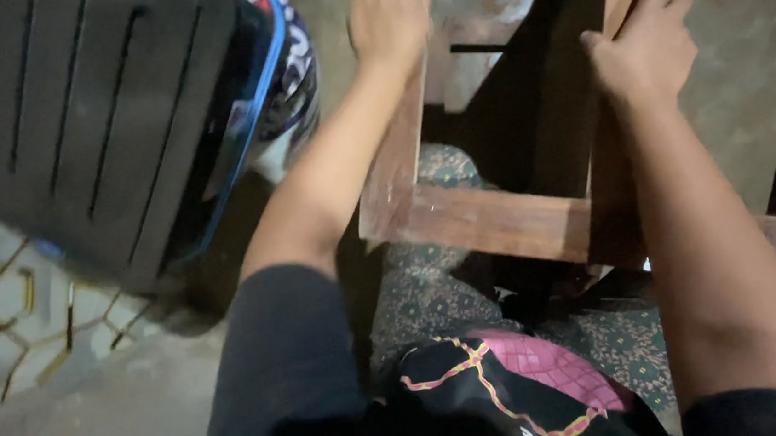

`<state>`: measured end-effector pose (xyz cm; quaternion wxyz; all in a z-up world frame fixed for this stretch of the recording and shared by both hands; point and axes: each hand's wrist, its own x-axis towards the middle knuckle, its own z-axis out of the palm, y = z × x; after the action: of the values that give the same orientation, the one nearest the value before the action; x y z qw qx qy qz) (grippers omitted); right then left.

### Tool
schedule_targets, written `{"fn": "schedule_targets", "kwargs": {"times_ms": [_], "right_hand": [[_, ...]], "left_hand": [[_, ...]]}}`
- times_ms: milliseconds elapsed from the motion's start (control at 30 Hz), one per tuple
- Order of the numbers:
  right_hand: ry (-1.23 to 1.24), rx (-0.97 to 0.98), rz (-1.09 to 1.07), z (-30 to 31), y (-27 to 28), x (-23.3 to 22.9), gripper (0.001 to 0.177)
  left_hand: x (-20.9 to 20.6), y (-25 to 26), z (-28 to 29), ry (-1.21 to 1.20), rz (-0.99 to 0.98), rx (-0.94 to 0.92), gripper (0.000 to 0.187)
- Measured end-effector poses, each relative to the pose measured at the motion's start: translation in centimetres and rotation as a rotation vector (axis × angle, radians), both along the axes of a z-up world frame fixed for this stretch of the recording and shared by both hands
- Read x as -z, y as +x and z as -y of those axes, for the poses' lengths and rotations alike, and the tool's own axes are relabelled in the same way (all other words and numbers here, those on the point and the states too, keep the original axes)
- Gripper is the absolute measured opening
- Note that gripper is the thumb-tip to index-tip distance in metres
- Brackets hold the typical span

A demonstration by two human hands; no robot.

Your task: The person sands the wooden frame of a furniture piece using a piece of sandpaper held by hand, wiping the surface with their hand between sanding sessions.

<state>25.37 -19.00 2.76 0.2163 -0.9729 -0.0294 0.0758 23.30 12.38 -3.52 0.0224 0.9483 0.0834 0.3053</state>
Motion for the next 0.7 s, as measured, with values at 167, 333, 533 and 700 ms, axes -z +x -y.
{"fn": "schedule_targets", "kwargs": {"times_ms": [167,333,533,700], "right_hand": [[-0.021,-0.002,0.062,0.0,0.2,0.4,0.106],[0.012,-0.163,0.317,-0.9,-5.2,0.0,0.103],[0.249,-0.674,0.301,-3.3,-18.6,0.0,0.087],[-0.054,-0.827,0.336,-3.7,-20.9,0.6,0.128]], "left_hand": [[-6.7,-20.2,5.4,-0.095,-0.469,0.092,0.044],[-5.0,-25.9,6.2,0.064,-0.311,0.133,0.045],[-1.5,-13.1,3.3,0.126,-0.053,0.052,0.052],[-0.1,-3.5,1.1,-0.051,-0.175,-0.055,0.060]]}}
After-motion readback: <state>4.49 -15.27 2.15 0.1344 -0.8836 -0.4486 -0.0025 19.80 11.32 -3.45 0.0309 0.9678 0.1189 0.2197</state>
